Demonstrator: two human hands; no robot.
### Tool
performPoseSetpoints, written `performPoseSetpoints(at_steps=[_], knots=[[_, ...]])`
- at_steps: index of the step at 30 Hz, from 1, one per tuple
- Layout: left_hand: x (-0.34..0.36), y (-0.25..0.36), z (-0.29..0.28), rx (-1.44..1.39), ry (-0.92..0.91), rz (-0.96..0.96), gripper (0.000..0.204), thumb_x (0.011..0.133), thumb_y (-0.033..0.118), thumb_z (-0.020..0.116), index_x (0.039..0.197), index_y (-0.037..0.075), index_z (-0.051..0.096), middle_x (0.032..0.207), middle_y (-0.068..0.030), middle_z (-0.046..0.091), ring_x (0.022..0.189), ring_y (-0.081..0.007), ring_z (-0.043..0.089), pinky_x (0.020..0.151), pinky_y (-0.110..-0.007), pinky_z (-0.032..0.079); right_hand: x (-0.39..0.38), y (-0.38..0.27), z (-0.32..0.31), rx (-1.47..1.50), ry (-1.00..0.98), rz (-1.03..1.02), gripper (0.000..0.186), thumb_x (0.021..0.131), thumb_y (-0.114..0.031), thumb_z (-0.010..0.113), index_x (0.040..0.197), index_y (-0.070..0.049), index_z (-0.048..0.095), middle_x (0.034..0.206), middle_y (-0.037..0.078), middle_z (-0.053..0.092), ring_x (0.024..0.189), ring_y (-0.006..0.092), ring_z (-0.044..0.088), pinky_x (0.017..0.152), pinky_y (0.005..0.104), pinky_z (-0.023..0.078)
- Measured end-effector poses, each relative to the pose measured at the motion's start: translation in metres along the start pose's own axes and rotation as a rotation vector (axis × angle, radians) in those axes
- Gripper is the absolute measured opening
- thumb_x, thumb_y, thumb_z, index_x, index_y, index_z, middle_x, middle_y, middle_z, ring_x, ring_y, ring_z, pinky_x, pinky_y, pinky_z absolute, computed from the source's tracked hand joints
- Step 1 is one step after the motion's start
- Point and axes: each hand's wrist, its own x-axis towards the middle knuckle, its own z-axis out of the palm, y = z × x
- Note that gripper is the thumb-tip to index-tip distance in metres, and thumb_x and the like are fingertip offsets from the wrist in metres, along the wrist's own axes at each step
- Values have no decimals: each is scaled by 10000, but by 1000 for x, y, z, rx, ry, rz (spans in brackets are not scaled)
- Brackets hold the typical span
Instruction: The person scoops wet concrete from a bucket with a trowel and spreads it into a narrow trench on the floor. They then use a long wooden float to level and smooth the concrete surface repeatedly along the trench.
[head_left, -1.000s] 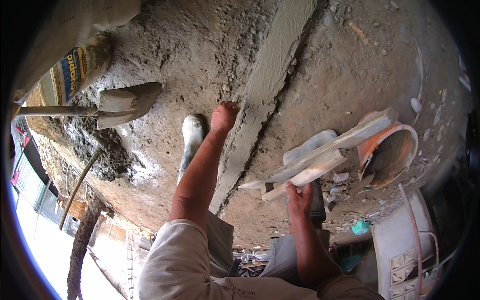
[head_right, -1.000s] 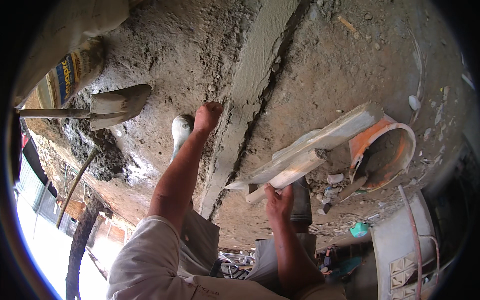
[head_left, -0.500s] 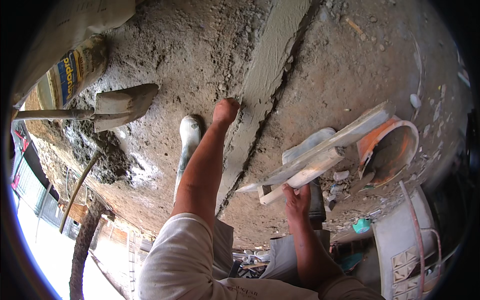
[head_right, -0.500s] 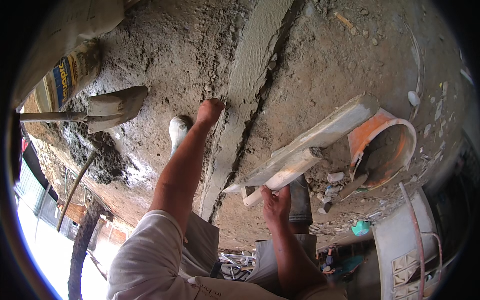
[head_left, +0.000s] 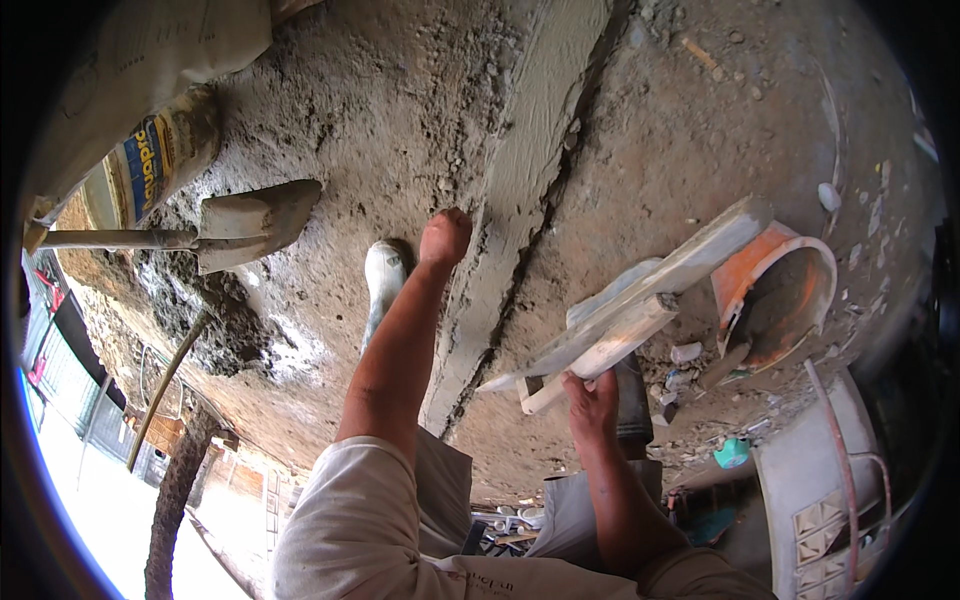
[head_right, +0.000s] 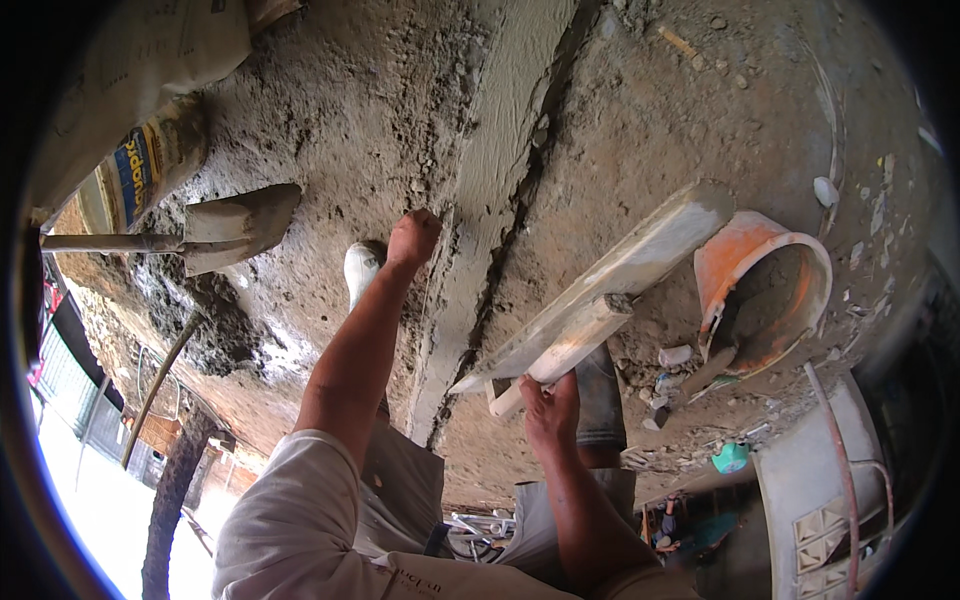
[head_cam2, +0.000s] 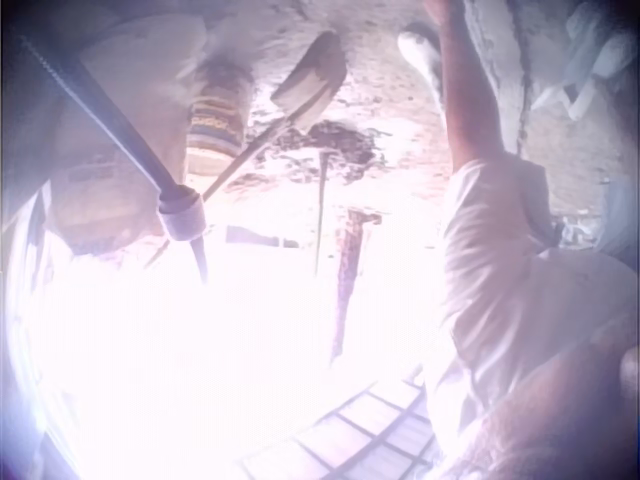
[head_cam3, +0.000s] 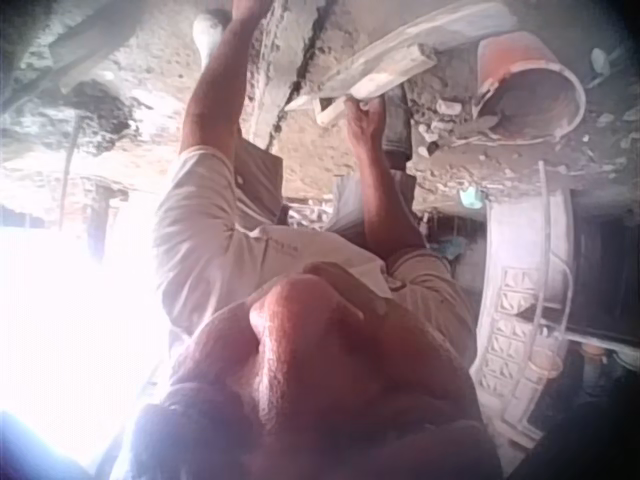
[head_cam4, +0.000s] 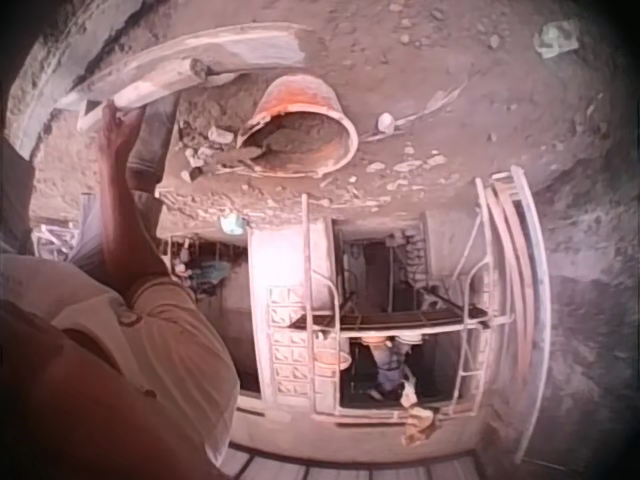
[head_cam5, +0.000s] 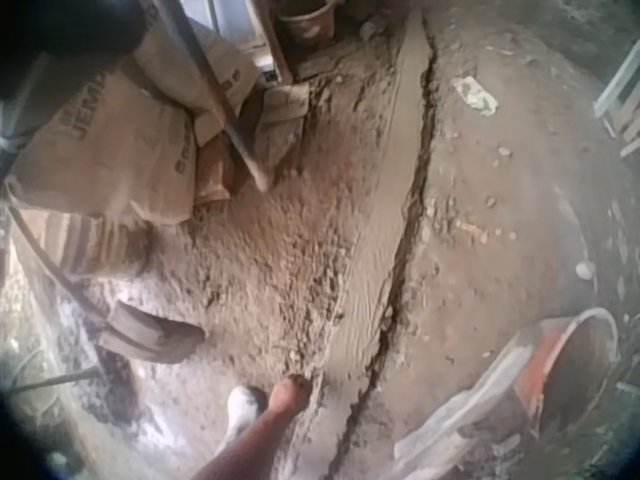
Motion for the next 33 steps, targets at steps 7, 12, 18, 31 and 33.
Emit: performPoseSetpoints(at_steps=[7, 12, 18, 31, 33], knots=[[-5, 19, -10, -115, 50, -82, 314, 841, 335, 654, 969, 49, 672, 897, -189, 682, 875, -365, 663, 795, -424, 517, 0, 0, -4, 7, 1, -5, 484, 864, -68, 627, 1298, 34, 438, 1165, 130, 582, 1040, 190, 576, 892, 320, 476], [6, 23, -4, -74, -187, -85, 312, 836, 347, 655, 970, 70, 701, 1002, -202, 670, 977, -376, 636, 855, -426, 510, -1, -2, -3, 6, -2, -3, 476, 859, -67, 635, 1284, 34, 444, 1153, 129, 587, 1026, 186, 575, 879, 316, 479], [18, 1, 13, -20, -129, -83, 251, 826, 279, 617, 923, 65, 708, 966, -205, 676, 932, -377, 649, 836, -431, 519, -5, -4, 1, 17, -13, 6, 437, 861, -72, 642, 1246, 31, 464, 1123, 118, 595, 1009, 179, 575, 864, 318, 482], [15, -3, 3, -463, -170, -138, 194, 775, 200, 640, 878, 37, 618, 740, -95, 633, 726, -210, 622, 715, -337, 497, -5, -9, -1, 33, -58, -8, 462, 865, -56, 628, 1278, 25, 436, 1158, 120, 577, 1028, 171, 571, 865, 305, 483], [37, 6, 2, -577, -151, -112, 192, 791, 186, 639, 908, 40, 597, 722, -64, 607, 716, -161, 581, 695, -314, 481, -6, -9, -1, 49, -52, -10, 469, 866, -52, 627, 1285, 22, 430, 1160, 119, 575, 1030, 172, 571, 867, 308, 483]])
